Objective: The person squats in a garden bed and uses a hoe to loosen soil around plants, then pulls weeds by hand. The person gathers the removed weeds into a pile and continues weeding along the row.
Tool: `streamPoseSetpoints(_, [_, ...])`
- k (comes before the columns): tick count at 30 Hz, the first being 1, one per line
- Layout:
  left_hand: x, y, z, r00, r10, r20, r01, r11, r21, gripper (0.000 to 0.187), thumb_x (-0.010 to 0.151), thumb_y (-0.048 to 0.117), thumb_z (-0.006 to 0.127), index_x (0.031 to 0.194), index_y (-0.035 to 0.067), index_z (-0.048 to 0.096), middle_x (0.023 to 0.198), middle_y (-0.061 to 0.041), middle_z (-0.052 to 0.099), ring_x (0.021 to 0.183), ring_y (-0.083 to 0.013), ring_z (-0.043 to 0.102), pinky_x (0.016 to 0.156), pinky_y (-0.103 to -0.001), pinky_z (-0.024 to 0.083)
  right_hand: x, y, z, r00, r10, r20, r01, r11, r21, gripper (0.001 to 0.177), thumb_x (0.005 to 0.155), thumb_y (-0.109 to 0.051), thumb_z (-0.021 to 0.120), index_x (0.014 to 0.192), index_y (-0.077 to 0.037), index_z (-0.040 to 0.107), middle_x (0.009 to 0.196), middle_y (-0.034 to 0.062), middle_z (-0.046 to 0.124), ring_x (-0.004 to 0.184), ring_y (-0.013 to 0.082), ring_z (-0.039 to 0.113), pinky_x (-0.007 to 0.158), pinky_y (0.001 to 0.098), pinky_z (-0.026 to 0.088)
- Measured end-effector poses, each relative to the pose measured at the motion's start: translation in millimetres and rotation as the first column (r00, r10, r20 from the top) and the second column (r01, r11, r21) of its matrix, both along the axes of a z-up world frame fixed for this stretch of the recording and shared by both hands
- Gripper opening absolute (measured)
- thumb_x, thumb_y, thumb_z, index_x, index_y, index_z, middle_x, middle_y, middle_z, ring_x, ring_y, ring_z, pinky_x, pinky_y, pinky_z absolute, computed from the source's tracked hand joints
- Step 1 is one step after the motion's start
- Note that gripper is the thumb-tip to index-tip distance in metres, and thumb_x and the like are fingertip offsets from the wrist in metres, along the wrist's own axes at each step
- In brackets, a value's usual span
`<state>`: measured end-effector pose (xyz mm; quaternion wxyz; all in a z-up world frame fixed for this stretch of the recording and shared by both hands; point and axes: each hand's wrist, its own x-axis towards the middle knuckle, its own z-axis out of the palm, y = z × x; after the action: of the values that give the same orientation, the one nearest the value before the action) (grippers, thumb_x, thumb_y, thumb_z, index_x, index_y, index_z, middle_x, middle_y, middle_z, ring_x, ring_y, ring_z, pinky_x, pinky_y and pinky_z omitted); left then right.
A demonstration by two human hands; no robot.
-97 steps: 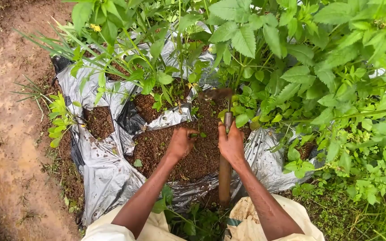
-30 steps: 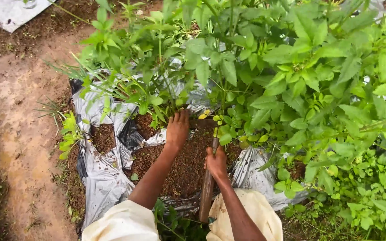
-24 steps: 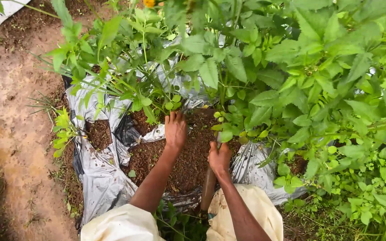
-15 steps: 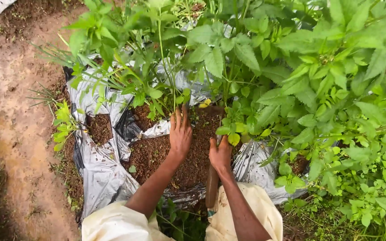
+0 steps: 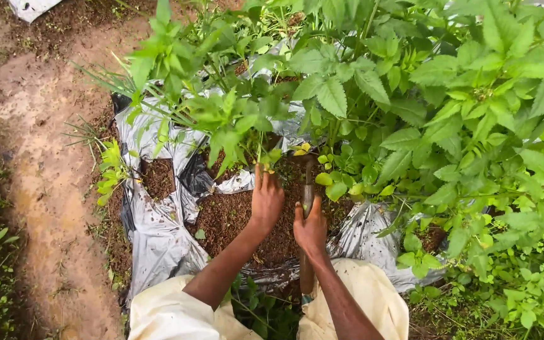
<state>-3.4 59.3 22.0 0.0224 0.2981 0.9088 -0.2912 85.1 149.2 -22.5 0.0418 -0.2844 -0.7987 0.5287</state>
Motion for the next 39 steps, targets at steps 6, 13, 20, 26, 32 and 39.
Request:
streamPoseSetpoints(6, [25, -21, -35, 0.95, 0.309, 0.056, -0.299, 0.836, 0.461, 0.053, 0.095, 0.008, 0.072, 0.145, 0.012, 0.056, 0.116, -0.008, 0.077, 0.112, -0.0222, 0.07, 0.111, -0.055, 0.039, -5, 2, -33, 0.994, -0.059, -0.09, 0.059, 0.998, 0.001, 0.029, 0.1, -0.028, 0.059, 0.118, -0.006, 0.052, 0.069, 0.02, 0.066, 0.054, 0.032, 0.066, 0.049, 0.0422, 0.047])
streamPoseSetpoints(13, [34, -25, -86, 0.885, 0.412, 0.215, -0.389, 0.403, 0.829, 0.034, 0.097, 0.004, 0.065, 0.128, 0.017, 0.073, 0.101, -0.006, 0.077, 0.092, -0.0157, 0.073, 0.088, -0.046, 0.057, -5, 13, -31, 0.933, -0.176, -0.315, 0.188, 0.982, 0.009, 0.022, 0.101, -0.021, 0.062, 0.113, -0.003, 0.055, 0.067, 0.0177, 0.064, 0.049, 0.0232, 0.06, 0.046, 0.0354, 0.049])
streamPoseSetpoints(20, [30, -30, -165, 0.902, 0.339, 0.268, -0.309, 0.074, 0.948, 0.027, 0.1, 0.01, 0.06, 0.116, 0.02, 0.079, 0.098, -0.003, 0.068, 0.089, -0.0267, 0.072, 0.074, -0.047, 0.061, 0, 19, -15, 0.993, -0.075, -0.09, 0.061, 0.988, -0.145, 0.025, 0.1, -0.022, 0.058, 0.114, -0.001, 0.056, 0.073, 0.0177, 0.063, 0.056, 0.0251, 0.066, 0.05, 0.0378, 0.061])
streamPoseSetpoints(26, [22, -30, -174, 0.895, 0.3, 0.33, -0.332, -0.047, 0.942, 0.026, 0.102, 0.009, 0.057, 0.113, 0.018, 0.078, 0.092, -0.001, 0.062, 0.085, -0.0281, 0.071, 0.071, -0.046, 0.063, 4, -2, 7, 0.997, 0.012, -0.077, -0.018, 0.996, -0.084, 0.025, 0.102, -0.019, 0.054, 0.117, 0.001, 0.052, 0.076, 0.0158, 0.064, 0.057, 0.024, 0.067, 0.048, 0.0392, 0.057])
streamPoseSetpoints(32, [31, -26, -154, 0.758, 0.24, 0.607, -0.545, -0.277, 0.791, 0.025, 0.096, 0.006, 0.067, 0.109, 0.024, 0.081, 0.098, -0.003, 0.068, 0.098, -0.0308, 0.071, 0.08, -0.045, 0.059, 3, 1, 4, 0.942, -0.184, -0.282, 0.114, 0.963, -0.245, 0.017, 0.105, -0.017, 0.051, 0.107, 0.0, 0.052, 0.065, 0.0163, 0.063, 0.05, 0.0228, 0.066, 0.046, 0.0382, 0.059])
streamPoseSetpoints(39, [20, -40, -116, 0.599, 0.014, 0.801, -0.672, -0.535, 0.512, 0.023, 0.104, 0.003, 0.059, 0.112, 0.014, 0.077, 0.132, -0.018, 0.059, 0.13, -0.0468, 0.053, 0.098, -0.062, 0.047, 3, -12, -21, 0.985, -0.041, -0.166, 0.008, 0.981, -0.193, 0.034, 0.106, -0.021, 0.049, 0.122, 0.009, 0.047, 0.069, 0.0201, 0.063, 0.056, 0.0262, 0.067, 0.048, 0.0418, 0.062])
